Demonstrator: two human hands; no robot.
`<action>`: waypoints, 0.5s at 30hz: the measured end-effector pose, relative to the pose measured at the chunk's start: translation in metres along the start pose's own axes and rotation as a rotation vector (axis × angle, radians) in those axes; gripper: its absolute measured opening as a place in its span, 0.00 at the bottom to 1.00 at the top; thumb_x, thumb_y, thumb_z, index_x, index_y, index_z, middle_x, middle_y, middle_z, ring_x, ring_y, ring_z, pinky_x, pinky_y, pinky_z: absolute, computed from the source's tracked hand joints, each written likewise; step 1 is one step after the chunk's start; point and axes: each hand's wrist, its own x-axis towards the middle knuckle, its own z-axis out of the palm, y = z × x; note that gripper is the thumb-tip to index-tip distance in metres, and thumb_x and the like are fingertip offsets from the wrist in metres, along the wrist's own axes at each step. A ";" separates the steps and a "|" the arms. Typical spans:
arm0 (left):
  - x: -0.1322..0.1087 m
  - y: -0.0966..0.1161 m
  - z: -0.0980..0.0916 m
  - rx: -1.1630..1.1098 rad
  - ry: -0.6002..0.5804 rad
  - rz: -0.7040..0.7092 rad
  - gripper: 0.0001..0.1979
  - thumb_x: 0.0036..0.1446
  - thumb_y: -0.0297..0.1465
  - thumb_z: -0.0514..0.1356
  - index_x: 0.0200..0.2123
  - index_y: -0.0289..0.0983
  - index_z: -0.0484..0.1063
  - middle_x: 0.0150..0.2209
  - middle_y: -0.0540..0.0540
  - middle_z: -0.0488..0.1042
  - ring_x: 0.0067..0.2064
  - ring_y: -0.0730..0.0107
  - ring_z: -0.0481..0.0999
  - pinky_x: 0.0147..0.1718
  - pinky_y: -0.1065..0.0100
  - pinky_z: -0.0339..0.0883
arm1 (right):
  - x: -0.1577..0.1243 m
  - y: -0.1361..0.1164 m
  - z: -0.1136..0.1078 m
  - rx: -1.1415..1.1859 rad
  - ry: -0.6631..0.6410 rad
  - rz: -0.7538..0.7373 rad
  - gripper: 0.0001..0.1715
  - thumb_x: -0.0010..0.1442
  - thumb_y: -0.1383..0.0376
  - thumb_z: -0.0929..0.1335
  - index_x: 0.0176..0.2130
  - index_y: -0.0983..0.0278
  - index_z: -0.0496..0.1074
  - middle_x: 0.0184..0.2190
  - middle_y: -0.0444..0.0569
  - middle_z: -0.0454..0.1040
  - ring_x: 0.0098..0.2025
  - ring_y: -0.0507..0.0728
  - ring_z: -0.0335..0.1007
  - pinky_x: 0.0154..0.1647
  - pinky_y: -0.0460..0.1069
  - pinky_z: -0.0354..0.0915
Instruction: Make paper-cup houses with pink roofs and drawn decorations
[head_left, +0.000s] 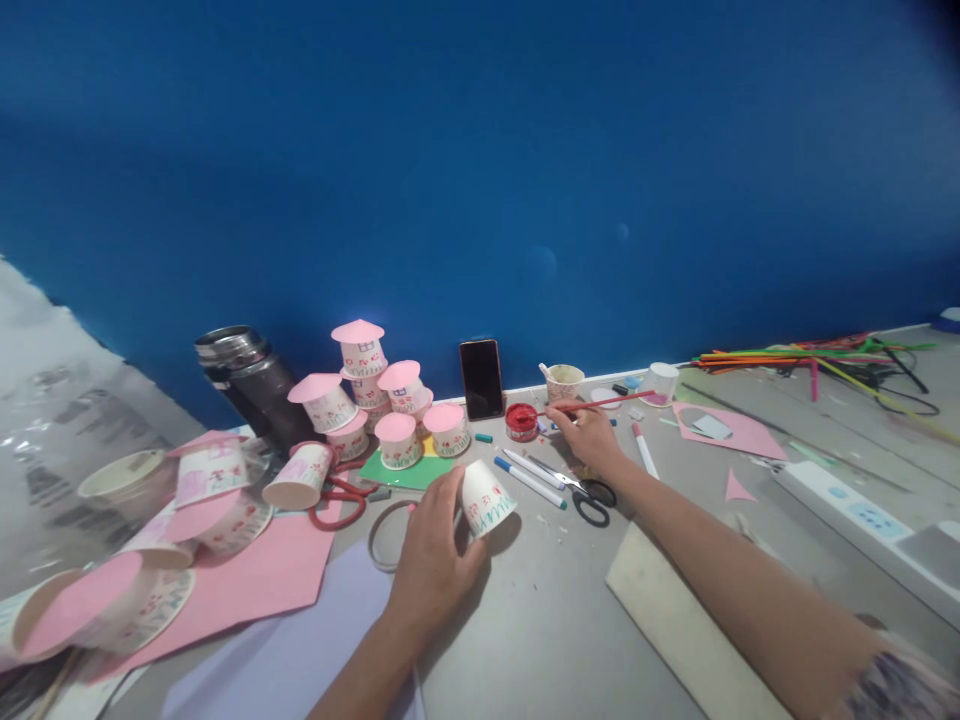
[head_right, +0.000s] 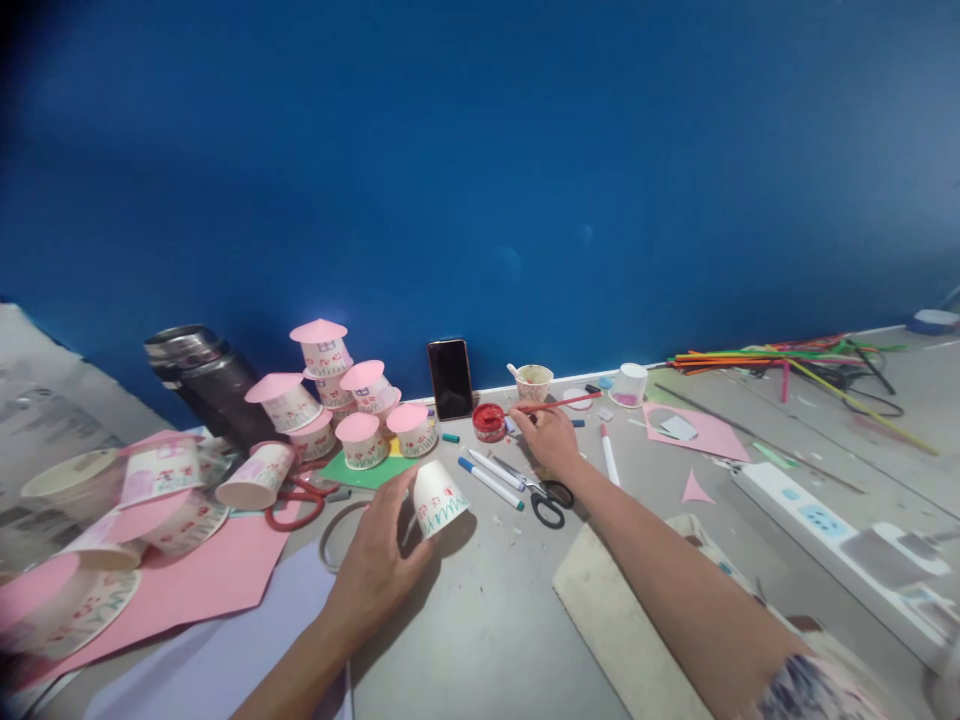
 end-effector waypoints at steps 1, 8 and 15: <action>0.000 0.000 0.000 0.002 0.001 -0.002 0.37 0.57 0.26 0.63 0.70 0.43 0.59 0.66 0.35 0.71 0.67 0.43 0.72 0.63 0.39 0.68 | 0.000 0.002 0.001 -0.016 -0.001 -0.009 0.15 0.61 0.54 0.68 0.31 0.58 0.81 0.36 0.51 0.86 0.42 0.64 0.80 0.54 0.56 0.69; 0.001 0.000 -0.001 0.001 -0.009 -0.006 0.38 0.57 0.25 0.63 0.70 0.42 0.59 0.66 0.35 0.71 0.66 0.43 0.72 0.63 0.40 0.69 | 0.001 0.002 0.000 -0.014 -0.001 -0.110 0.13 0.63 0.56 0.68 0.33 0.58 0.80 0.37 0.51 0.86 0.45 0.64 0.81 0.57 0.55 0.71; 0.000 -0.001 0.001 0.013 -0.009 -0.011 0.39 0.56 0.25 0.62 0.70 0.42 0.58 0.66 0.34 0.71 0.67 0.42 0.72 0.63 0.38 0.69 | -0.006 -0.011 -0.004 0.037 -0.013 -0.163 0.13 0.68 0.55 0.68 0.38 0.57 0.81 0.42 0.52 0.85 0.49 0.64 0.79 0.61 0.60 0.70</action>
